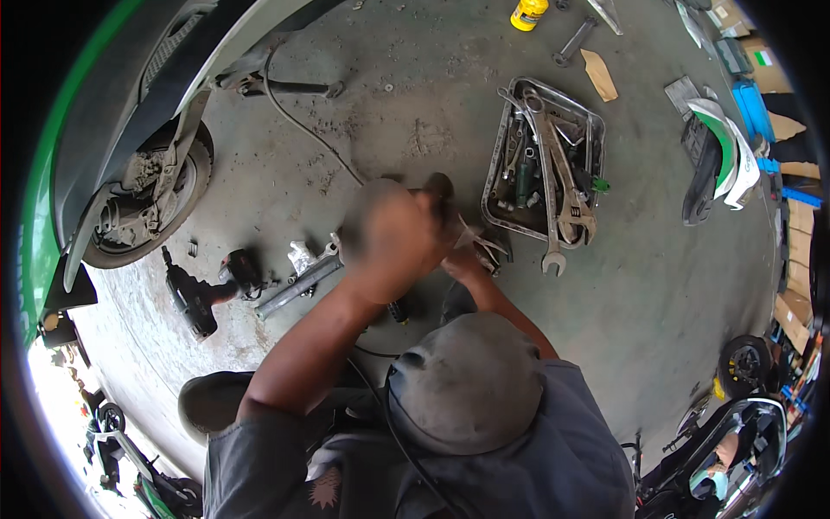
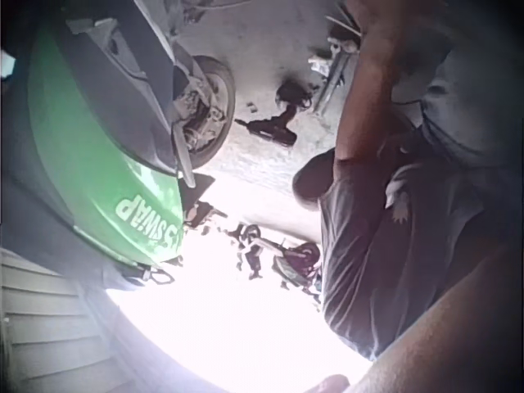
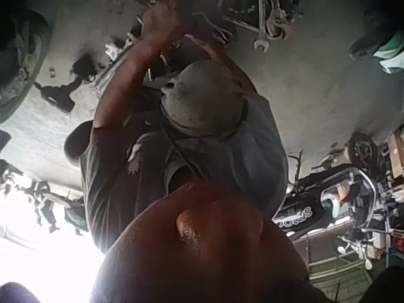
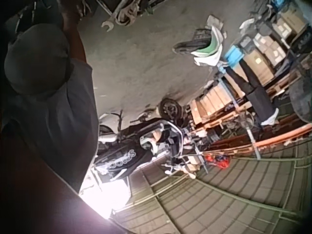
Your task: The person removes a brake caliper from a motorcycle using a power tool, then cleans the caliper housing and brake pads with a wire brush and screwdriver by hand.
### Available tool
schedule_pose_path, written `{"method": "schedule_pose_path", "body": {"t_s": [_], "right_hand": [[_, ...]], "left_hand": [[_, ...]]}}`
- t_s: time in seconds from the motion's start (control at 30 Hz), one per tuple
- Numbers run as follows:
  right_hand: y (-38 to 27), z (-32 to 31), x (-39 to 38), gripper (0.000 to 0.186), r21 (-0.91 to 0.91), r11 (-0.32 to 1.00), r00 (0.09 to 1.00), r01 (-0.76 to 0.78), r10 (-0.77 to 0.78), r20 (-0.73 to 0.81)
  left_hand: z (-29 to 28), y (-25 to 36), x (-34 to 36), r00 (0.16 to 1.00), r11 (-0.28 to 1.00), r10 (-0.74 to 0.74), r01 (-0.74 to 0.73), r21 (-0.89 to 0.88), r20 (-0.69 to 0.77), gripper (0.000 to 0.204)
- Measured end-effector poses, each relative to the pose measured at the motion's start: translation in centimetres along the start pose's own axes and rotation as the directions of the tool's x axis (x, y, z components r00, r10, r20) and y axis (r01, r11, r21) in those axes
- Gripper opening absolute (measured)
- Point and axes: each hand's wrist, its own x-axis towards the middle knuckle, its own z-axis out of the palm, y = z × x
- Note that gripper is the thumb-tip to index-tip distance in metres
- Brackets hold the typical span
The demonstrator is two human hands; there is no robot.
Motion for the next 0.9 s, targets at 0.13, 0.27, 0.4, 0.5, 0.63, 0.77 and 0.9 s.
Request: {"method": "schedule_pose_path", "body": {"t_s": [0.13,0.27,0.4,0.5,0.63,0.77,0.9], "right_hand": [[4.7,2.1,-3.1,0.067,-0.309,0.93,0.98,0.197,-0.183,0.075],[1.7,1.3,-3.4,0.068,-0.317,0.936,0.972,0.151,-0.082,0.222],[-1.9,1.0,-2.6,0.06,0.093,0.961,0.939,-0.26,0.23,0.256],[-0.7,0.5,-2.0,0.055,0.13,0.969,0.971,-0.21,0.191,0.144],[-4.3,5.0,-2.5,0.047,0.066,0.985,0.941,-0.159,0.131,0.313],[-1.3,2.9,-2.0,0.046,-0.374,0.919,0.833,-0.128,0.304,0.462],[3.8,2.8,-4.2,0.05,-0.837,0.396,0.909,0.378,0.013,0.417]], "left_hand": [[6.1,1.6,6.9,0.908,1.0,-0.006,-0.001,0.017,0.419,0.026],[7.6,1.9,10.8,0.874,0.962,0.063,-0.181,0.204,0.481,0.042],[0.1,-5.8,5.7,0.978,0.964,-0.1,0.05,-0.262,-0.182,0.043],[0.2,-12.3,-0.5,0.757,0.633,-0.612,0.298,-0.715,-0.227,0.04],[8.0,-14.3,-7.0,0.766,-0.453,-0.322,0.391,-0.801,0.556,0.047],[9.5,-19.0,-9.5,0.816,-0.436,-0.268,0.371,-0.819,0.512,0.041],[10.3,-22.0,-10.7,0.861,-0.083,-0.285,0.415,-0.906,0.421,0.032]]}}
